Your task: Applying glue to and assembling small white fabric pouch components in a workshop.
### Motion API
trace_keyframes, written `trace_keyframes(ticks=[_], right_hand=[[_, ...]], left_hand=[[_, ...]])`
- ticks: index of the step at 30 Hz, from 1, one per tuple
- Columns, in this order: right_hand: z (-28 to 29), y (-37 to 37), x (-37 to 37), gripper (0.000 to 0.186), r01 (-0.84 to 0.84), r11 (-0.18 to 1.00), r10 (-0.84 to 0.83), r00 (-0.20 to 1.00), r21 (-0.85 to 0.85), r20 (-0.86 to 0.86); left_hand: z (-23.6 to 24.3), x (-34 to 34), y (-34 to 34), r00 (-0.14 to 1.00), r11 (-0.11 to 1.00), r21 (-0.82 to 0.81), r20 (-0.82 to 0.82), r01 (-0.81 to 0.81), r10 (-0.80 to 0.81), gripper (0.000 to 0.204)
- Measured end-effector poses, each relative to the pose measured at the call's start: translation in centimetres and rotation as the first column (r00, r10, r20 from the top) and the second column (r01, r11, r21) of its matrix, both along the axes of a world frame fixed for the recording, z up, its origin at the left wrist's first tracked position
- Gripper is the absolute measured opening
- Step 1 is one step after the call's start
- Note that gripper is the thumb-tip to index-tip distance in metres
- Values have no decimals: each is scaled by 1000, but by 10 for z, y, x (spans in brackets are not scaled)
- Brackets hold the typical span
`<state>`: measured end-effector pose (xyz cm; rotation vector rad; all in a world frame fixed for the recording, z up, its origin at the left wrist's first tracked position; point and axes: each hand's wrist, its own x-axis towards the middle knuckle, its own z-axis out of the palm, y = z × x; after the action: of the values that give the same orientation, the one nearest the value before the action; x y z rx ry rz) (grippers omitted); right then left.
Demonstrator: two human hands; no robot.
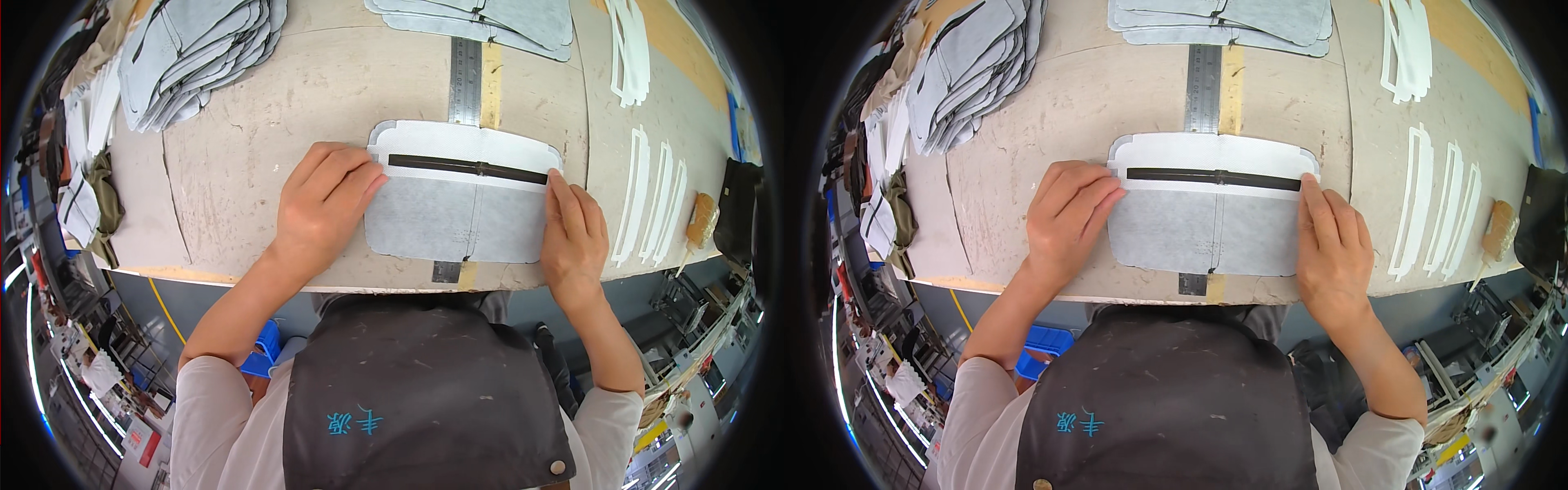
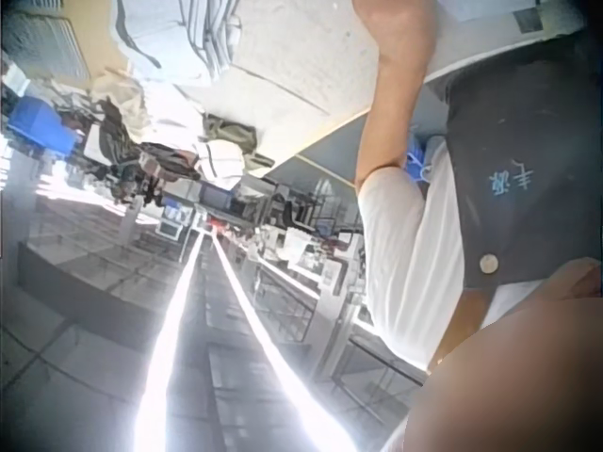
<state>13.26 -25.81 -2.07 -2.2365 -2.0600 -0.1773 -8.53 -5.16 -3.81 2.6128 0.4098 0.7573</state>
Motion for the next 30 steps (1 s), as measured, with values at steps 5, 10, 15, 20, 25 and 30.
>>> trace_keyframes(ticks=[5, 10, 15, 20, 25, 30], right_hand=[[1, 0, 0, 41, -7, 1000, 7, 1000, 0, 0], [2, 0, 0, 41, -9, 1000, 9, 1000, -15, 3], [2, -1, 1, 42, -9, 1000, 10, 1000, -24, 3], [2, 1, 0, 42, -6, 1000, 6, 1000, -25, 4], [3, 0, -1, 42, 11, 1000, -11, 1000, -30, -10], [0, 0, 0, 40, 11, 1000, -11, 1000, -5, -11]], left_hand=[[3, 0, -3, 999, 999, -37, -18, -27, 26, 20], [5, 0, -6, 998, 996, -76, -33, -53, 50, 19], [0, -3, -6, 999, 999, -19, -35, -32, 32, 20], [0, -12, -5, 988, 987, 161, -156, 22, 3, 24], [0, -17, -2, 976, 976, 205, -218, 68, -23, 27], [4, -18, -3, 970, 974, 219, -244, 63, -8, 35]])
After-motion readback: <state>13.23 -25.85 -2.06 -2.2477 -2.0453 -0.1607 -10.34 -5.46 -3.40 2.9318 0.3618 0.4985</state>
